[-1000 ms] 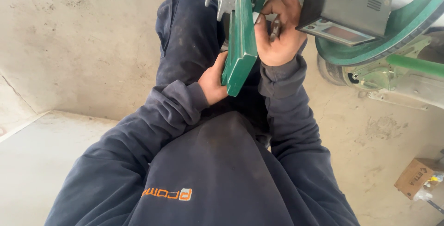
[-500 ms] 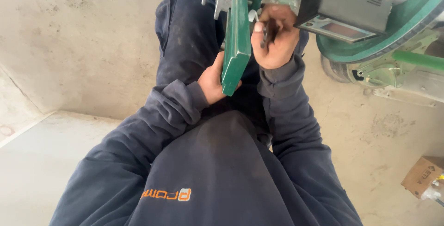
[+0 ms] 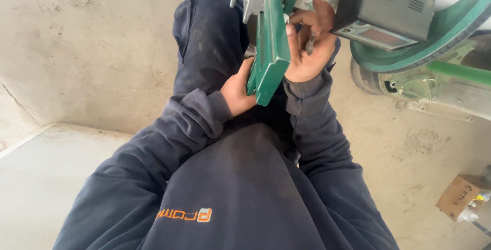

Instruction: Servicing an industrial machine by tightening bolts with a wrench and adjusting components.

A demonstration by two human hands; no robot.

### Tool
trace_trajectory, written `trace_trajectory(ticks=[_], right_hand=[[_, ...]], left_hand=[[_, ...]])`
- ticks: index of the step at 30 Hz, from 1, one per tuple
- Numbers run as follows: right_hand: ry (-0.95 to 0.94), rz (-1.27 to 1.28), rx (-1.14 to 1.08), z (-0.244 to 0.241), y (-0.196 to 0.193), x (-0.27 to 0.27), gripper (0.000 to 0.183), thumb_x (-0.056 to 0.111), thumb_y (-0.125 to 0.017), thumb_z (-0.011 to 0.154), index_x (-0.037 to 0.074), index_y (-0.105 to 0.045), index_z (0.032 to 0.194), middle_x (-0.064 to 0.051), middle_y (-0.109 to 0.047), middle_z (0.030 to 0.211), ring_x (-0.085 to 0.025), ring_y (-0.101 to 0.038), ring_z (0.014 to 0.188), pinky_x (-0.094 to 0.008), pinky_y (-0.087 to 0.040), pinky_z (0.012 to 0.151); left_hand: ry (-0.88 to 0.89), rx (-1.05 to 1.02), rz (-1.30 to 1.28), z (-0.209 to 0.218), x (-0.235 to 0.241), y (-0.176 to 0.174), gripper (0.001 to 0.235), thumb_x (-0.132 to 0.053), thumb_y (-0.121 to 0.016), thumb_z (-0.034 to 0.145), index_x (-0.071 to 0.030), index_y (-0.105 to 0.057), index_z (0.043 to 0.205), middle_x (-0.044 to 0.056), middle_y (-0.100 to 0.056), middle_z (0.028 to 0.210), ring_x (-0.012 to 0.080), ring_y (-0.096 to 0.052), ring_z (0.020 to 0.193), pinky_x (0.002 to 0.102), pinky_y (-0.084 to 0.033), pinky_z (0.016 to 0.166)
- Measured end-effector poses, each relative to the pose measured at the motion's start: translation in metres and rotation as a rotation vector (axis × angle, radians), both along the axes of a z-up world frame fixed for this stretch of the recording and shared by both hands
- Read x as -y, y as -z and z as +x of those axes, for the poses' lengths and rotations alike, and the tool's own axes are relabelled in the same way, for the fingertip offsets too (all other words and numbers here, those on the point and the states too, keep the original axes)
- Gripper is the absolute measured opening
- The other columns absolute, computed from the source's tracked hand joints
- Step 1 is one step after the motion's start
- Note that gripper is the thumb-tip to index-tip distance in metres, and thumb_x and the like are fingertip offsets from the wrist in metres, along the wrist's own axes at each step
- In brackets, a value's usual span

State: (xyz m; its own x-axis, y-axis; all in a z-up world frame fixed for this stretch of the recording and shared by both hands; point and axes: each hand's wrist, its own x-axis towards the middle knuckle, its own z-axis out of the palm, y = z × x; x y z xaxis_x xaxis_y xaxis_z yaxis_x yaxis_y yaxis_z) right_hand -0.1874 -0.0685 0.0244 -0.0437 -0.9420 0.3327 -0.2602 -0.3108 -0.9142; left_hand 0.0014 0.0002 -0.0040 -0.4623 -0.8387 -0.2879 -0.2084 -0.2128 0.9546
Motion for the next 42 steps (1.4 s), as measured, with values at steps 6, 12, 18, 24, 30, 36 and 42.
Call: trace_trajectory(ticks=[6, 12, 18, 24, 30, 36, 42], right_hand=[[0.034, -0.127, 0.282, 0.014, 0.003, -0.007, 0.05, -0.015, -0.059, 0.106, 0.009, -0.039, 0.146, -0.008, -0.046, 0.136, -0.02, -0.054, 0.089, -0.034, -0.045, 0.078], [0.151, -0.08, -0.017, 0.018, -0.034, -0.023, 0.043, -0.006, -0.073, 0.093, 0.003, -0.05, 0.127, -0.014, -0.065, 0.117, -0.007, -0.046, 0.065, -0.022, -0.037, 0.06], [0.061, -0.223, -0.062, 0.008, -0.041, -0.048, 0.023, -0.003, -0.066, 0.102, 0.004, -0.055, 0.12, -0.014, -0.067, 0.115, -0.024, -0.063, 0.086, -0.032, -0.05, 0.071], [0.149, 0.122, 0.033, -0.035, -0.021, -0.084, 0.024, -0.004, -0.066, 0.096, 0.0, -0.058, 0.118, -0.007, -0.063, 0.106, -0.004, -0.043, 0.068, -0.022, -0.036, 0.065], [0.295, 0.249, 0.001, -0.068, 0.009, -0.097, 0.022, -0.004, -0.07, 0.1, -0.003, -0.062, 0.12, -0.002, -0.061, 0.102, -0.005, -0.044, 0.077, -0.021, -0.033, 0.068], [0.337, 0.225, 0.146, -0.103, 0.066, -0.08, 0.022, -0.005, -0.069, 0.1, -0.002, -0.06, 0.121, -0.002, -0.063, 0.107, -0.006, -0.052, 0.085, -0.022, -0.042, 0.075], [0.642, 0.456, 0.535, -0.155, 0.123, -0.032, 0.029, -0.005, -0.076, 0.094, -0.006, -0.062, 0.119, -0.012, -0.062, 0.089, -0.017, -0.048, 0.061, -0.03, -0.035, 0.049]], left_hand=[[0.007, -0.047, 0.006, 0.0, 0.005, -0.006, 0.087, -0.025, -0.079, 0.086, -0.006, -0.029, 0.154, 0.022, -0.071, 0.117, 0.0344, -0.074, 0.108, 0.04, -0.057, 0.091], [-0.002, -0.014, -0.022, -0.001, -0.001, -0.007, 0.088, -0.022, -0.082, 0.084, -0.006, -0.03, 0.153, 0.022, -0.07, 0.117, 0.0365, -0.072, 0.107, 0.041, -0.056, 0.089], [0.004, -0.071, 0.092, 0.0, 0.004, -0.012, 0.088, -0.02, -0.08, 0.083, -0.007, -0.03, 0.154, 0.014, -0.073, 0.109, 0.0256, -0.076, 0.099, 0.036, -0.058, 0.088], [0.065, -0.191, 0.107, 0.014, -0.002, -0.028, 0.101, -0.018, -0.084, 0.083, -0.002, -0.02, 0.16, 0.015, -0.068, 0.112, 0.0221, -0.072, 0.1, 0.036, -0.058, 0.088], [0.281, -0.278, -0.142, 0.049, 0.006, -0.056, 0.108, -0.019, -0.085, 0.081, 0.004, -0.014, 0.159, 0.015, -0.065, 0.127, 0.0235, -0.07, 0.106, 0.034, -0.056, 0.093], [0.015, 0.056, -0.472, 0.051, 0.017, -0.066, 0.071, -0.009, -0.082, 0.085, 0.0, -0.051, 0.148, 0.017, -0.061, 0.135, 0.0284, -0.066, 0.121, 0.038, -0.055, 0.104], [-0.221, 0.12, -0.624, 0.028, 0.016, -0.079, 0.071, -0.01, -0.078, 0.089, 0.002, -0.043, 0.15, 0.023, -0.047, 0.153, 0.0391, -0.054, 0.139, 0.044, -0.049, 0.115]])
